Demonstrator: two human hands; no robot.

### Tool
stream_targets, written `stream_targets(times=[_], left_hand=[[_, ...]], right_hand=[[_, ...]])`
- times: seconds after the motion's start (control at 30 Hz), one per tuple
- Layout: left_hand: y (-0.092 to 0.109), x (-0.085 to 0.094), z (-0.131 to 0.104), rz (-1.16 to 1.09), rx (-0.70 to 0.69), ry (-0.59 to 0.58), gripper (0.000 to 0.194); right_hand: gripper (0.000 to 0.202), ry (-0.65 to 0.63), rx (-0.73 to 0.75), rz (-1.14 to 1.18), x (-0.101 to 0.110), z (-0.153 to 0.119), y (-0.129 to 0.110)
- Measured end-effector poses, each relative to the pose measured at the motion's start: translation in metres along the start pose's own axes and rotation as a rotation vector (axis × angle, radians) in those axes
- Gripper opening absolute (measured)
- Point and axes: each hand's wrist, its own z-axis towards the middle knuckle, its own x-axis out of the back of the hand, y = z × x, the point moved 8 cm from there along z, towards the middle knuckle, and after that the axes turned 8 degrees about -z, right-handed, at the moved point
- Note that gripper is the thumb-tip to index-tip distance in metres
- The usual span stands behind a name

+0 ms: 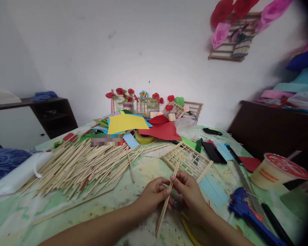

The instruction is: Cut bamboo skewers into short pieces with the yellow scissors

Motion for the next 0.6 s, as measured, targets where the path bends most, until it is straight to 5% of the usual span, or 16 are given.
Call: stream_targets(times=[0.37,0.6], left_hand=[[-0.006,0.0,-0.002,0.004,0.091,0.053,0.046],[-0.005,-0.002,-0.004,-0.013,0.105,0.02,0.042]], right_hand=[[0.04,0.142,-0.028,0.081,0.03,0.012,0.004],[0.033,0.152,-0.006,-0.002,0.032,0.011,-0.003]])
